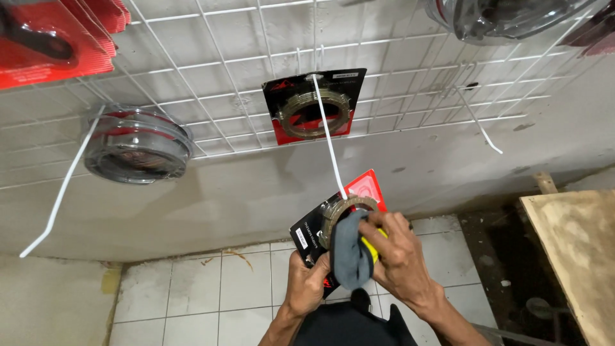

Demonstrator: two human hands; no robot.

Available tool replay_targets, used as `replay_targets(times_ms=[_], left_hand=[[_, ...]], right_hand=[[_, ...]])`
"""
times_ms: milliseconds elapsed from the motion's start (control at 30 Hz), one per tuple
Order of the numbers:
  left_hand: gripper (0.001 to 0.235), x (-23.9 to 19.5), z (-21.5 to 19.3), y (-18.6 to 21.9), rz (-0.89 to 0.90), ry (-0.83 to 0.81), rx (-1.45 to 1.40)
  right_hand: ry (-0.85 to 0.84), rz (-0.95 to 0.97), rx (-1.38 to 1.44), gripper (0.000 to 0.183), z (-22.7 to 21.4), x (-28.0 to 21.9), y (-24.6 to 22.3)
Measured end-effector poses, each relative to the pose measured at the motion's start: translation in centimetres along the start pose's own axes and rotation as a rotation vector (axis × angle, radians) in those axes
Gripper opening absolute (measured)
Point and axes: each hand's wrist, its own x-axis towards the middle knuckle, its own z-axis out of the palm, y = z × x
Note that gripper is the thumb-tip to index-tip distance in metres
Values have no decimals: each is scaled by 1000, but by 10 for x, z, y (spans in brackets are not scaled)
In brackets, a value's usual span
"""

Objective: The person wipes a packaged brake shoe with a yellow and gray cloth, then hangs it on a wall grid. The person then picks up another packaged brake shoe and wipes it with the cloth.

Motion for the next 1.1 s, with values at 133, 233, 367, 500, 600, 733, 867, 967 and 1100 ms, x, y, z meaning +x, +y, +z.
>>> replay_targets(times_ms=[133,233,367,500,600,733,867,967,1100], left_hand=[[27,-4,-8,-21,46,-13,38],[22,-5,-6,-8,19,9,30],[14,-4,-7,-6,-11,70,35],[18,-2,4,12,-42,71,-25],[20,-2,-2,-4,14,32,43],[23,-2,2,6,-26,-8,163],[12,-1,1,14,-26,71,173],[21,-2,-3,2,-18,95,199],[27,-1,-2,2,-62,57,210]], right_hand=[[-21,-94,101,31,4,-4,-2],[-75,-91,-14,26,5,-8,5],[-107,-107,4,37,-5,-5,0],[-40,-10,-84,41,-5,-2,5],[-139,-216,16,46,-3,-9,-6],[-41,-223,-331,34,14,-12,19],[-79,-66,-500,50,-4,-1,-1],[-144,-57,-343,32,-7,-4,-9],[-217,-68,251,22,-12,6,-15]])
